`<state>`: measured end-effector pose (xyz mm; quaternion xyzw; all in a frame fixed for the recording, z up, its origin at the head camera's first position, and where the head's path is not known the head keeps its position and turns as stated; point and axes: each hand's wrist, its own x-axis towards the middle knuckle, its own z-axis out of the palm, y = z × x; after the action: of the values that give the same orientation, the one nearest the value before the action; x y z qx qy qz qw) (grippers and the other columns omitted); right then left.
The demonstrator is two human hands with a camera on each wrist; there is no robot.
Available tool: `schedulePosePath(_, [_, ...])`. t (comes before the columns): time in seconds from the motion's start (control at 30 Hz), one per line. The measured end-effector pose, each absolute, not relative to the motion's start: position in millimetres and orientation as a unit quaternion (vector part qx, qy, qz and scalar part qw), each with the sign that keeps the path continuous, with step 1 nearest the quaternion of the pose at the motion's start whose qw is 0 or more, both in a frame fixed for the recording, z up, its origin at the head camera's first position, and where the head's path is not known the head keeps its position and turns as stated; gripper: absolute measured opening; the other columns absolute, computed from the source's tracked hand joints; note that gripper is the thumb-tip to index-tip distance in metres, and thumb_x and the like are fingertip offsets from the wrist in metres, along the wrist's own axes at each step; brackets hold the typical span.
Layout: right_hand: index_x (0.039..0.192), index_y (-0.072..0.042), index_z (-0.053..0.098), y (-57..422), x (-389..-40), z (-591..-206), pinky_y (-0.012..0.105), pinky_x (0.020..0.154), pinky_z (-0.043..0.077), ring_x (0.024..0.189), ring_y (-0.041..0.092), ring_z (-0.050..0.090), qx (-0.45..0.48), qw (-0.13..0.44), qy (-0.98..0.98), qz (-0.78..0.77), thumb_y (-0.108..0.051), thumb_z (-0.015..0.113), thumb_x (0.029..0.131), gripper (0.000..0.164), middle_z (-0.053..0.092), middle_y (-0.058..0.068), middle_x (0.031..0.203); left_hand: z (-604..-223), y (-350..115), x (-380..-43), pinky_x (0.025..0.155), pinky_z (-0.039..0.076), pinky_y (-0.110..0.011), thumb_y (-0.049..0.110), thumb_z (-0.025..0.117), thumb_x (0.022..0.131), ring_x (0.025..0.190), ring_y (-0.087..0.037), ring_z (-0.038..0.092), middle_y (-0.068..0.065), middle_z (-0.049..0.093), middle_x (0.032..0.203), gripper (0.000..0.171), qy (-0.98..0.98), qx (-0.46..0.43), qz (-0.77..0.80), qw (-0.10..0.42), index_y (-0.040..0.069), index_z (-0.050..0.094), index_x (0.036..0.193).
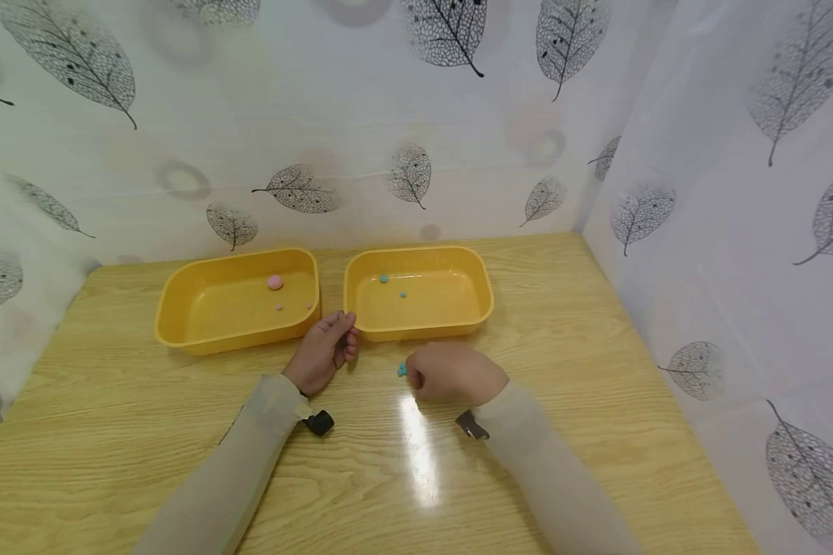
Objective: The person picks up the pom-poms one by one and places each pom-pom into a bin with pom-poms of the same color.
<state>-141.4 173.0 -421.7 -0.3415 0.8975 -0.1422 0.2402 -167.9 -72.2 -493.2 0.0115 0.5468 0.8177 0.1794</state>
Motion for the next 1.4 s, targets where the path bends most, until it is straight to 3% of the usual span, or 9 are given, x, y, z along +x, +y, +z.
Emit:
schedulePosePath(0.4, [0.079,-0.019,0.064,171.3,-144.2,-423.3,0.023,0.065,0.04,0.068,0.006,0.047,-0.328,0.244,0.903,-0.13,-0.004,0.07,0.089,0.019,0.054,-0.01,0.074,-491.1,-75.4,-170.5,0.058,0.049,-0.021,0.029,0.056,0.109,0.065,-0.009,0.054,0.002,0.06,0.08,0.026,0.549,0.017,0.814,0.189,0.013,0.061,0.089])
schedulePosePath(1.4, [0.076,-0.021,0.061,171.9,-142.9,-427.6,0.023,0.064,0.037,0.065,0.006,0.045,-0.309,0.242,0.911,-0.129,-0.008,0.067,0.095,0.024,0.052,-0.009,0.071,-493.0,-74.2,-170.3,0.058,0.048,-0.02,0.03,0.056,0.109,0.064,-0.009,0.054,0.002,0.059,0.078,0.028,0.557,0.006,0.81,0.185,0.012,0.062,0.088])
